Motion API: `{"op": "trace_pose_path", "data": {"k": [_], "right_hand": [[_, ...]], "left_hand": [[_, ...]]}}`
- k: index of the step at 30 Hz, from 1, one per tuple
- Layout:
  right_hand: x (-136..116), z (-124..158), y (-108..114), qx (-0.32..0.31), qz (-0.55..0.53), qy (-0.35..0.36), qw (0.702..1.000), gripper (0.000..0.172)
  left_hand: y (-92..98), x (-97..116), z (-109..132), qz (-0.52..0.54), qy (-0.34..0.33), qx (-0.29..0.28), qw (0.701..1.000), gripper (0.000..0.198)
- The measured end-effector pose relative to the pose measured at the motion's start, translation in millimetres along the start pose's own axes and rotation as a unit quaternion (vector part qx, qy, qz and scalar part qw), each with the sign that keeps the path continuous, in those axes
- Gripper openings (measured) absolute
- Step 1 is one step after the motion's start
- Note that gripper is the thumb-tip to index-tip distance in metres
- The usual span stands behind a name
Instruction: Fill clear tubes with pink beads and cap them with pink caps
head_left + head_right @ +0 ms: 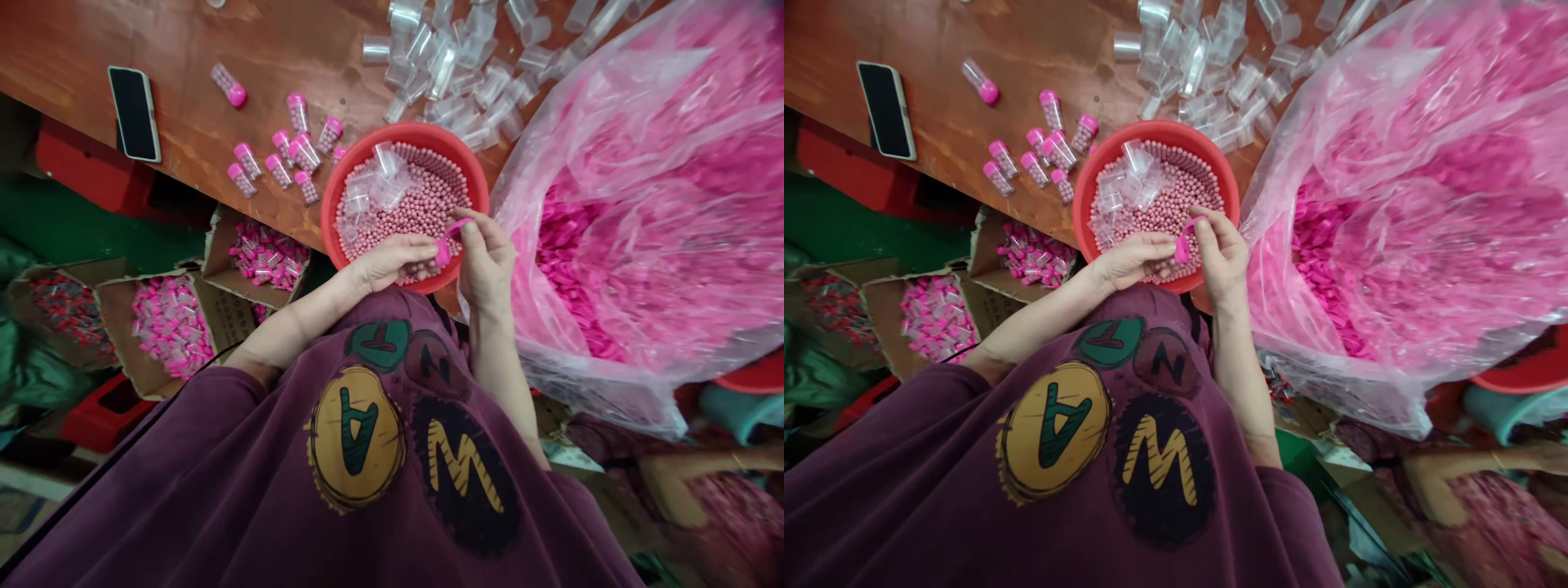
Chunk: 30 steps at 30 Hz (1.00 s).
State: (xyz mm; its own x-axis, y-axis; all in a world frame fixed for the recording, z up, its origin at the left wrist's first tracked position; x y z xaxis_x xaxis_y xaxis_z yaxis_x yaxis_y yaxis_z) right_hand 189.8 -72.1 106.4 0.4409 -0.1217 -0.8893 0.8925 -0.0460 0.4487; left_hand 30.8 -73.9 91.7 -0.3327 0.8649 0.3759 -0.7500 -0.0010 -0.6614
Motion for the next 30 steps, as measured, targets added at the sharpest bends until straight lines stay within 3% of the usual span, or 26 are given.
{"op": "trace_pose_path", "data": {"k": [2, 6, 8, 15, 19, 24, 30], "right_hand": [[-9.1, 7.6, 3.8, -0.016, 0.072, 0.037, 0.997, 0.059], [-7.0, 22.5, -5.6, -0.067, 0.162, 0.064, 0.982, 0.093], [-0.9, 25.5, -11.0, -0.066, 0.168, 0.072, 0.981, 0.099], [11.0, 26.1, -11.5, -0.044, 0.176, 0.062, 0.982, 0.084], [18.0, 29.2, -18.1, -0.052, 0.193, 0.056, 0.978, 0.080], [35.4, 41.3, -44.4, -0.101, 0.213, 0.064, 0.970, 0.090], [42.0, 37.4, -71.8, -0.103, 0.197, 0.066, 0.973, 0.069]], "left_hand": [[6.0, -3.8, -4.4, 0.043, -0.016, 0.016, 0.999, 0.023], [14.3, -16.3, -14.6, 0.081, -0.015, 0.037, 0.996, 0.022], [15.8, -21.9, -18.1, 0.095, -0.009, 0.046, 0.994, 0.023], [7.2, -31.3, -17.5, 0.143, 0.021, 0.066, 0.987, 0.024], [4.3, -32.3, -15.5, 0.136, 0.005, 0.073, 0.988, 0.018], [25.1, -38.9, -12.7, 0.084, 0.000, 0.103, 0.991, 0.025], [48.8, -39.8, -6.1, 0.111, 0.012, 0.141, 0.984, 0.027]]}}
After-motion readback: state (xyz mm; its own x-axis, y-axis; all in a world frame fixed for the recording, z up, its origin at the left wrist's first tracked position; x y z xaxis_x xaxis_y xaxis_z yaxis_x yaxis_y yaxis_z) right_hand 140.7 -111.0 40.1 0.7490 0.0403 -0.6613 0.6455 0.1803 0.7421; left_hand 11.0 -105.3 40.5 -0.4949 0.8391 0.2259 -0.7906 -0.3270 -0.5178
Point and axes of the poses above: each hand's wrist, its own z-axis away from the middle knuckle, its own y-axis out of the back of the hand, x = y × z, the point moved 7 cm from there along -z, towards the middle knuckle, and after that the axes turned 8 degrees about z, right-handed, at the moved point
